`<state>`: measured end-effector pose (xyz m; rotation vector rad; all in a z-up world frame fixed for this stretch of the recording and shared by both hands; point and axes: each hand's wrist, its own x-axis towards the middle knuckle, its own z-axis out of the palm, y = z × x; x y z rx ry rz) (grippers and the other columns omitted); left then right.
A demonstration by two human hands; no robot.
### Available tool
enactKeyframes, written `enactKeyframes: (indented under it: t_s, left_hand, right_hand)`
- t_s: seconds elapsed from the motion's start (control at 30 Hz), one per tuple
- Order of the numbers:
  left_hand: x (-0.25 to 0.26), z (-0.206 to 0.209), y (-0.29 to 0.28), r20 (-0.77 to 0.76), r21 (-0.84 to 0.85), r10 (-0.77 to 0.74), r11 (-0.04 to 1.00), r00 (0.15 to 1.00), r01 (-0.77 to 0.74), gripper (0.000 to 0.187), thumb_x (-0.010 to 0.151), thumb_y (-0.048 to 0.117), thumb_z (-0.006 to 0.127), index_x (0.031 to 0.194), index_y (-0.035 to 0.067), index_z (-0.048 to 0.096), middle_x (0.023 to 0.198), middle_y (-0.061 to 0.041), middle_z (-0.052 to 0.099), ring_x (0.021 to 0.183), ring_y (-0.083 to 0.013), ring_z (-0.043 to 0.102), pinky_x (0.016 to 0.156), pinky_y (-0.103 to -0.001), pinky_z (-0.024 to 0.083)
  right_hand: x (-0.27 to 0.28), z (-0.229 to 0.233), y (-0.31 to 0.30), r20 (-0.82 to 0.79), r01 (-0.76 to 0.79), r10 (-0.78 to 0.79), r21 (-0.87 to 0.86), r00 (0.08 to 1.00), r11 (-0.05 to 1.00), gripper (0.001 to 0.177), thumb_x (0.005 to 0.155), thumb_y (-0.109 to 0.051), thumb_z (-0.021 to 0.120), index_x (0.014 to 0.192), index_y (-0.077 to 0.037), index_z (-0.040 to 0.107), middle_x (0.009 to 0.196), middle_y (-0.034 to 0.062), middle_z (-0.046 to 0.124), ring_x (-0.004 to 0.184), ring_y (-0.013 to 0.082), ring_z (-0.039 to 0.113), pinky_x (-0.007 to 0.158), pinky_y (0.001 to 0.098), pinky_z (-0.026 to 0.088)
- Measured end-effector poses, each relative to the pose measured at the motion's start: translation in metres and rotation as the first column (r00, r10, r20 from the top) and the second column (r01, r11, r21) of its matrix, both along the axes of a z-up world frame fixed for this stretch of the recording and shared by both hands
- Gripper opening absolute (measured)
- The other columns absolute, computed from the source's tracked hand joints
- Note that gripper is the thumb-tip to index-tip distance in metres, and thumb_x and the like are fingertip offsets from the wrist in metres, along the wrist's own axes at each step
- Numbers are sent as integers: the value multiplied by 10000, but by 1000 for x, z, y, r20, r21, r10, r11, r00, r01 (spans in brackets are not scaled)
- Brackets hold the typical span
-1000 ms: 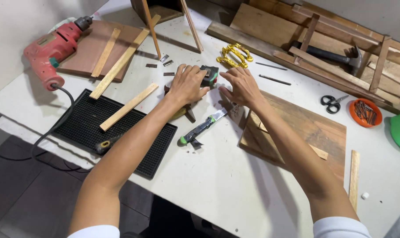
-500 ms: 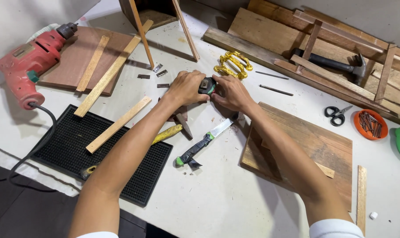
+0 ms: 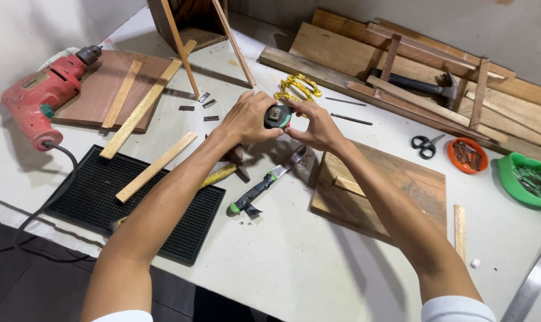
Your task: Measuring and sanding small wooden pieces at a workbench.
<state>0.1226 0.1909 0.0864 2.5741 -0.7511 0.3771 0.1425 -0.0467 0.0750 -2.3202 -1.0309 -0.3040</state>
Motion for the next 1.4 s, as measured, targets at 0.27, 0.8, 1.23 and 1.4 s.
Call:
enactKeyframes:
  t_s: [0.27,0.8,1.23,1.4]
  left_hand:
    - [-64,37,-54,23,-98,-163,982,986,164,667,706,397,818,1224,18,638,1140,-179,640,1048,-352,655,964,-445,526]
    - [-131,40,-210,-65,-127,-287,952,956,278,527,824,545,736,1049,69,728,962,-154,759,909,-340,726,866,-446,553]
    - [-141,15,-280,-204,-136,-370,928,906,348,502,844,487,734,1126,72,720,1005,-172,754,936,-343,725,837,-468,563]
    - [-140,10,-292,-233,-154,-396,917,888,368,473,866,469,732,1145,88,701,1021,-142,759,924,-289,731,813,-453,572]
  right_hand:
    - [-69,26,-59,-65,63,-60,55,996,996,647,786,-299,846,1355,-55,658,1116,112,726,957,194,672,809,342,567]
    - [-174,10,-194,-405,377,-251,269,879,886,258,946,-143,748,1170,-15,751,991,48,775,829,82,664,753,260,556]
    - [-196,-35,-268,-555,433,-147,430,819,792,313,947,-102,720,1227,33,684,1062,74,759,949,98,715,854,244,598]
    - [-199,-34,-274,-553,408,-92,483,828,775,298,934,-84,747,1198,33,676,1097,75,726,978,109,713,882,259,613]
